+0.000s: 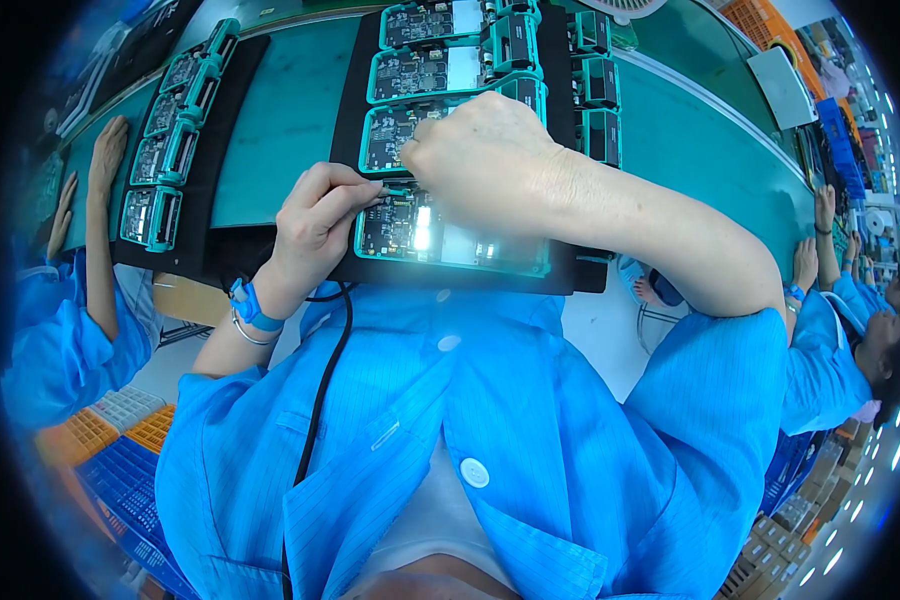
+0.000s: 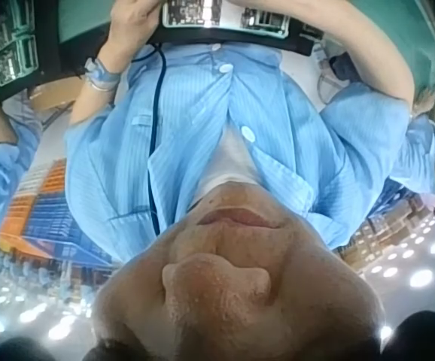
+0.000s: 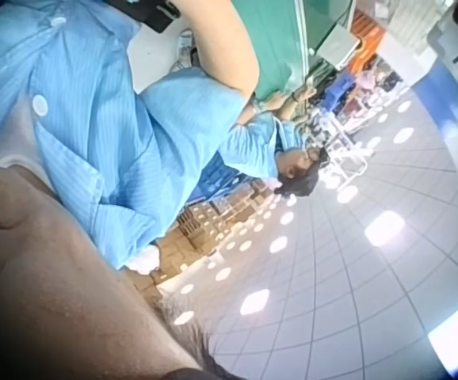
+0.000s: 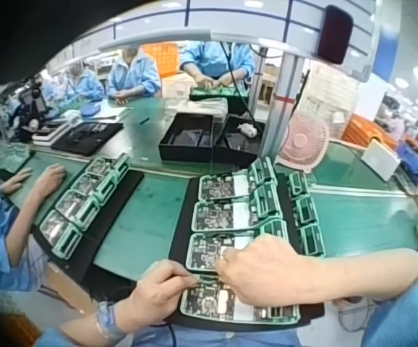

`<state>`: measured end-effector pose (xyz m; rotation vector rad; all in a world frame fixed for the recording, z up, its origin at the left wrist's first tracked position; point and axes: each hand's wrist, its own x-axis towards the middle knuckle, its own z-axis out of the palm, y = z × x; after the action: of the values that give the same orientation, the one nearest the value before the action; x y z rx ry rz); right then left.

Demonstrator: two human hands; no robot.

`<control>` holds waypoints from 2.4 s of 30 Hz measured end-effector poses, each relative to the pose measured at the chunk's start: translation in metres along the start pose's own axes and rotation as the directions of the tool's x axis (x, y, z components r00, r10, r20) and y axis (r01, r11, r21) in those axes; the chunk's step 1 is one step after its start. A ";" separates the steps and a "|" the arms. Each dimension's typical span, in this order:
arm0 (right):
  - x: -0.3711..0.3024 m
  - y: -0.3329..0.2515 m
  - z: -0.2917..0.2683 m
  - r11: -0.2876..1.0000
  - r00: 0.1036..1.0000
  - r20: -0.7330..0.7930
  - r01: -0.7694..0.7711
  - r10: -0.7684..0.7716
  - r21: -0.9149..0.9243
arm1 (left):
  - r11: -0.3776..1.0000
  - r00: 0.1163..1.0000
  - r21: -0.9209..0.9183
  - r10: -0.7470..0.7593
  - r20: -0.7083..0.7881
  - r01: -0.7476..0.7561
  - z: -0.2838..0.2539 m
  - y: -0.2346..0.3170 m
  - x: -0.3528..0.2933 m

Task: The person assembles small electronic components onto printed circuit boards by hand, taking components from a plastic tray and a blue crate and placing them onto the boards.

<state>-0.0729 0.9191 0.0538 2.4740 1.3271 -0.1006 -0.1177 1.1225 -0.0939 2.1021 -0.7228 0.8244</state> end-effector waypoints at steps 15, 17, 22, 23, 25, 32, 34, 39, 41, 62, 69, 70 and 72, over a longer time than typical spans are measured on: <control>-0.045 0.028 -0.004 0.985 0.860 -0.500 -0.021 0.105 0.171 | 0.994 0.998 -0.097 -0.051 0.039 0.054 -0.010 -0.008 0.007; -0.083 0.043 -0.008 0.902 0.801 -0.537 -0.009 0.264 0.431 | 0.990 0.986 0.000 -0.143 -0.086 0.143 -0.017 -0.018 0.009; -0.162 0.036 0.025 0.385 0.799 -0.003 -0.287 0.601 0.877 | 0.919 0.919 -0.027 -0.394 -0.005 0.393 -0.022 -0.070 -0.008; -0.174 0.031 0.038 0.333 0.825 0.079 -0.311 0.560 0.890 | 0.927 0.927 -0.029 -0.374 -0.001 0.374 -0.023 -0.064 0.001; -0.191 0.016 0.069 0.409 0.907 0.092 -0.274 0.411 0.870 | 0.761 0.790 -0.212 -0.580 0.199 0.613 -0.025 -0.050 0.020; -0.176 -0.028 0.107 -0.416 0.872 0.310 -0.139 0.378 0.899 | 0.436 0.613 -0.473 -0.718 0.330 0.765 -0.025 -0.055 0.046; -0.169 -0.024 0.117 -0.526 0.883 0.332 -0.119 0.332 0.842 | 0.341 0.566 -0.499 -0.711 0.417 0.797 -0.025 -0.074 0.046; -0.156 -0.027 0.110 -0.529 0.895 0.302 -0.091 0.328 0.844 | 0.238 0.664 -0.683 -0.583 0.469 0.691 -0.009 -0.057 0.060; -0.158 -0.032 0.099 -0.456 0.887 0.260 -0.064 0.382 0.888 | 0.254 0.674 -0.694 -0.596 0.436 0.674 -0.011 -0.051 0.059; -0.118 -0.083 0.175 0.051 0.179 -0.101 0.261 0.979 0.964 | 0.394 0.729 -0.622 -0.242 0.640 0.676 0.000 -0.096 0.059; -0.132 -0.033 0.252 0.067 0.032 -0.075 0.196 0.997 0.978 | 0.097 0.547 -0.539 -0.211 0.810 0.837 0.101 -0.106 0.099; -0.135 -0.026 0.262 0.053 0.021 -0.058 0.190 0.998 0.980 | 0.046 0.522 -0.524 -0.202 0.829 0.850 0.114 -0.104 0.105; -0.140 -0.014 0.286 0.032 -0.006 -0.032 0.180 0.999 0.983 | -0.055 0.490 -0.503 -0.151 0.858 0.863 0.125 -0.096 0.107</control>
<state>-0.1370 0.7233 -0.1891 4.1425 -0.5798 1.6681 0.0572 1.0524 -0.1197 1.0716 -0.3122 -0.7942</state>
